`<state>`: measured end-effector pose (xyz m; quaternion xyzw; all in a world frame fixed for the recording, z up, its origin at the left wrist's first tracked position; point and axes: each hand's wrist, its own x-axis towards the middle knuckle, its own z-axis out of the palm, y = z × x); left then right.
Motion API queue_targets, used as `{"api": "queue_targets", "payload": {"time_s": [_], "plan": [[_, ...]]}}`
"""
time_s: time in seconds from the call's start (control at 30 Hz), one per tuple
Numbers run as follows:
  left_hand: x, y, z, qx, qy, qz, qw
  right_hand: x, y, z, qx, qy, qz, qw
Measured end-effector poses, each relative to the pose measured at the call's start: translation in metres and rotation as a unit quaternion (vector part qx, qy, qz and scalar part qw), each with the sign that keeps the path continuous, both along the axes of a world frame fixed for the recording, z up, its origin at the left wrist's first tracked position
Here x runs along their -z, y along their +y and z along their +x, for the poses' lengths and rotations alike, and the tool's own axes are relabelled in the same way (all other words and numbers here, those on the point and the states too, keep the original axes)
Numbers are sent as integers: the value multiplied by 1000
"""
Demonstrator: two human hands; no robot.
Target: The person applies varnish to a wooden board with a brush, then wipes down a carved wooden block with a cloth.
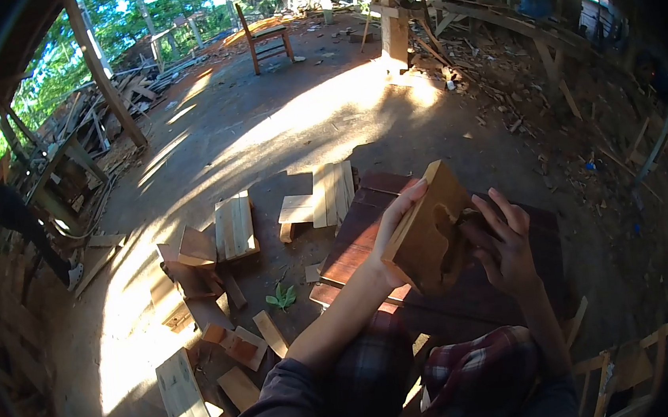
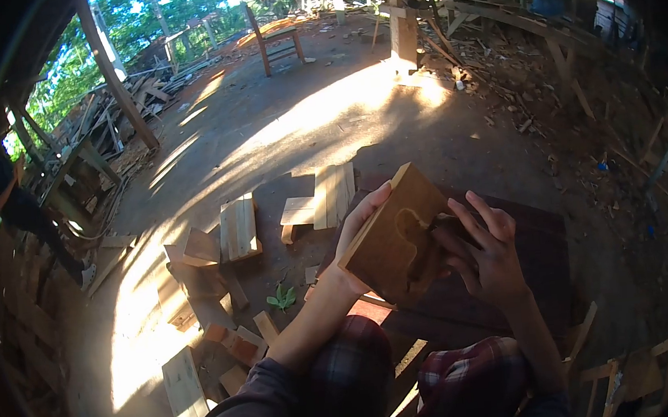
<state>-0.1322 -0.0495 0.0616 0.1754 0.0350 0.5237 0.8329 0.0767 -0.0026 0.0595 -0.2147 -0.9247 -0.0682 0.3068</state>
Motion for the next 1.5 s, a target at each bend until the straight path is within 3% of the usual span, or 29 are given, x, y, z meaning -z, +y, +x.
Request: {"api": "queue_targets", "payload": {"time_s": [0.27,0.3,0.4,0.6,0.7,0.8,0.87,1.1,1.3,1.5], "plan": [[2,4,-2,19,-12,-5,1000,-2,-16,-4,13,51,-35,998],[6,6,-4,24,-31,9,999,-4,-13,-2,-10,-16,31,999],[8,8,-7,32,-61,36,997,-8,-23,-6,-3,0,32,999],[8,9,-3,49,-15,-6,999,6,-10,2,-49,130,-37,990],[4,10,-4,56,-32,-6,998,-3,-14,0,-78,66,2,995],[3,9,-5,19,5,5,1000,-14,-25,-2,-136,26,-51,989],[14,13,-9,30,-9,38,999,-10,-24,-3,-128,17,-53,990],[23,16,-12,21,65,0,998,4,0,5,-85,-32,4,996],[20,14,-5,4,79,-5,997,7,2,9,-66,-25,-7,998],[12,16,-3,6,27,-26,999,-2,-22,3,-130,38,-93,986]]}}
